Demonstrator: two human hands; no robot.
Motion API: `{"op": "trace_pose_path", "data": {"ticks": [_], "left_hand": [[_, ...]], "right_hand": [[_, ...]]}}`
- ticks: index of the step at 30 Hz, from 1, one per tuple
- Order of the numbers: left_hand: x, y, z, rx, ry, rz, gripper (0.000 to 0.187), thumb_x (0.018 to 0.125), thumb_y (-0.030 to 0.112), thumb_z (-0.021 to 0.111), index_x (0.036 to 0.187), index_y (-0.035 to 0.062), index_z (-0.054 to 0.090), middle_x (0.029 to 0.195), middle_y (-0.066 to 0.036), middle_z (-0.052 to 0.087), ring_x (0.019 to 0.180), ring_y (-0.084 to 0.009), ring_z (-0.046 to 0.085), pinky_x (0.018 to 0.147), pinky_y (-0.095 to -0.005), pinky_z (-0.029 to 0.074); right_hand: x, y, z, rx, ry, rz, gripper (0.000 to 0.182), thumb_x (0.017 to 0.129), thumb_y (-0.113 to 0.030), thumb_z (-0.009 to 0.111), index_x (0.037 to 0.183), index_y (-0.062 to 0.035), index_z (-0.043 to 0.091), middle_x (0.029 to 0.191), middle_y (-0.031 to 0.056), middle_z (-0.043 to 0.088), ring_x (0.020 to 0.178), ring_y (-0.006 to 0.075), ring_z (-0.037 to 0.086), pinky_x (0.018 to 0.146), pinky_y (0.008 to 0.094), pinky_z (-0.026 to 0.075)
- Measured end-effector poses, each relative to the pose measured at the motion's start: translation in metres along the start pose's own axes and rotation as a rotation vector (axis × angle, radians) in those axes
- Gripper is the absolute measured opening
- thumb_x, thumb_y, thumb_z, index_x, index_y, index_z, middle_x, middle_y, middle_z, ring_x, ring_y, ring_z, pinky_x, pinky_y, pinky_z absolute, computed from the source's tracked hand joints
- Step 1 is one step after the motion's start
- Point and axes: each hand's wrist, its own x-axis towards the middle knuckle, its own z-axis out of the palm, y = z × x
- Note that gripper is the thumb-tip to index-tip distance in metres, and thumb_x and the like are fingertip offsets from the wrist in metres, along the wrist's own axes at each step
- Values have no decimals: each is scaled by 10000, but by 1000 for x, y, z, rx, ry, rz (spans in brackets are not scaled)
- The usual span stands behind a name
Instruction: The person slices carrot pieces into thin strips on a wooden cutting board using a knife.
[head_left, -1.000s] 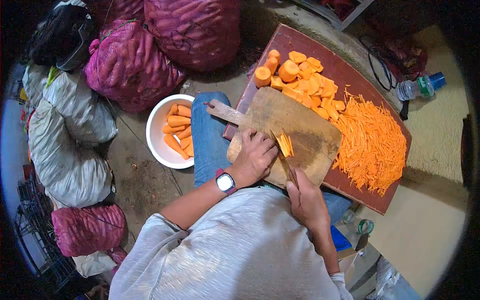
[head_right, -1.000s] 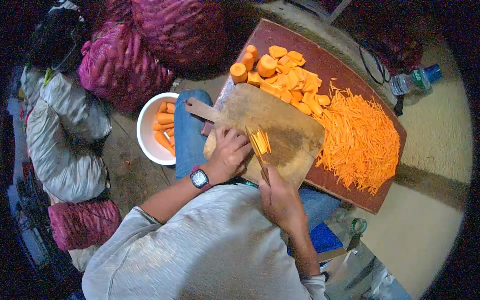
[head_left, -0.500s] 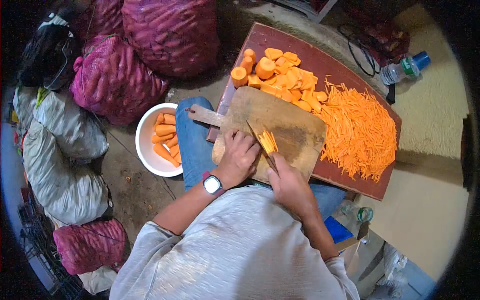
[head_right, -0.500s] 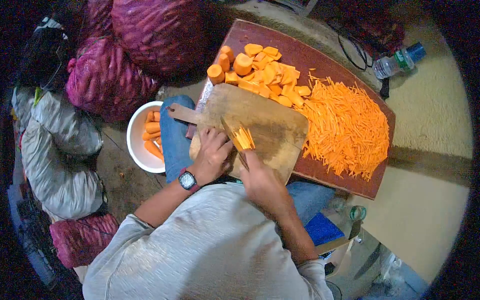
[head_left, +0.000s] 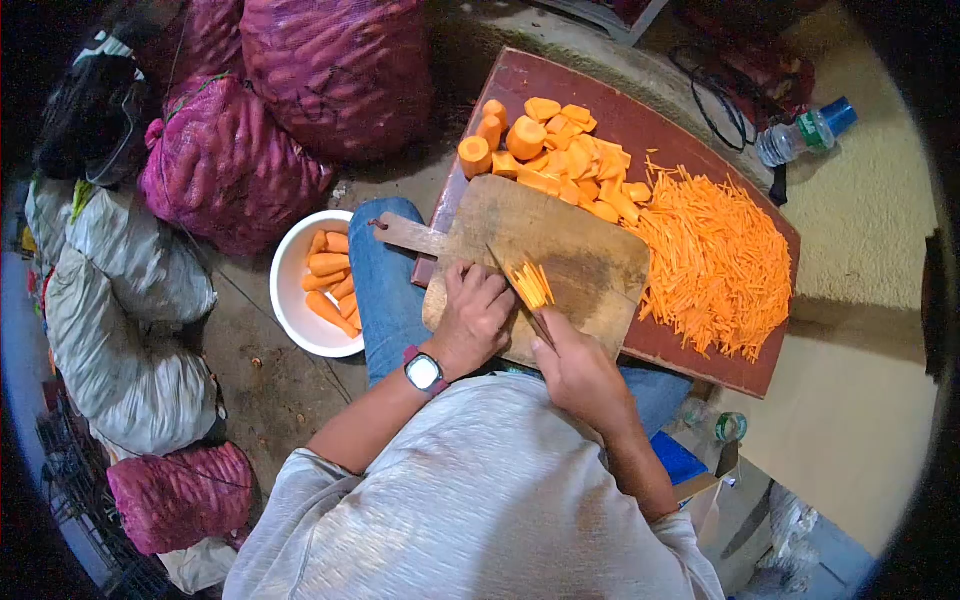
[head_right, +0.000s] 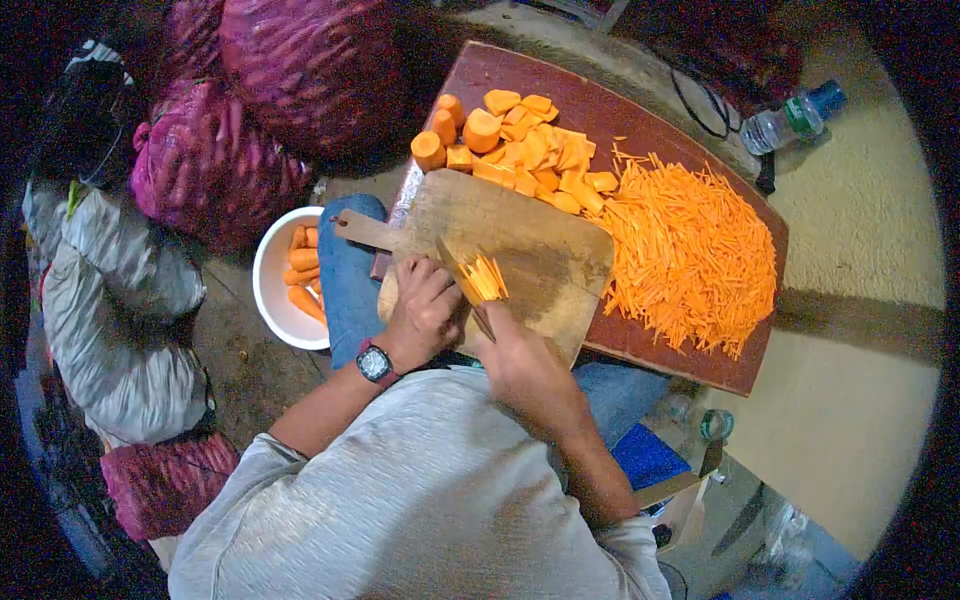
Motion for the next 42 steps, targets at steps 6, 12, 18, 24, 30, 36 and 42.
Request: {"op": "trace_pose_path", "data": {"ticks": [6,12,18,24,30,36,42], "left_hand": [[2,1,3,-28,81,12,291,711,62,776,988,0,713,1028,-127,626,1075,-341,608,1040,-580,396],[3,3,-2,-22,50,-5,259,722,70,768,966,2,713,1025,-131,626,1082,-339,609,1034,-577,401],[-1,1,4,-17,48,-4,338,675,71,775,1001,1,715,1028,-131,628,1079,-346,608,1050,-573,405],[0,0,4,-58,139,-44,275,755,-1,806,1021,4,737,988,-113,661,994,-330,635,977,-506,458],[8,1,-2,-269,359,-242,92,843,-12,808,925,-12,764,913,-135,699,884,-333,658,832,-417,515],[10,0,-2,-240,291,-256,90,843,-5,796,895,22,728,912,-113,650,903,-326,632,872,-442,474],[11,0,1,-150,216,-161,120,826,26,805,910,44,721,927,-100,637,926,-324,608,908,-467,442]], "right_hand": [[7,3,2,46,37,-59,370,1071,-208,589,1384,-25,518,1054,365,716,1017,574,690,870,658,521],[4,7,4,63,54,-84,394,1064,-205,581,1411,-22,533,1066,363,716,1026,582,683,880,648,519],[12,3,7,15,44,-34,401,1073,-197,569,1434,-28,534,1099,367,714,1039,578,684,873,638,528],[-10,-2,-7,83,144,-29,384,1089,-205,584,1420,-10,577,1055,311,727,984,507,735,853,522,566],[-35,20,-5,149,59,-82,345,1087,-146,611,1394,11,611,1115,286,725,1069,448,740,931,438,564],[-28,49,-1,188,176,6,330,1077,-151,621,1364,11,635,1062,262,742,1003,397,753,900,427,568],[-28,114,-63,155,413,106,240,1111,-189,584,1208,20,652,796,100,566,741,184,564,695,370,503]]}}
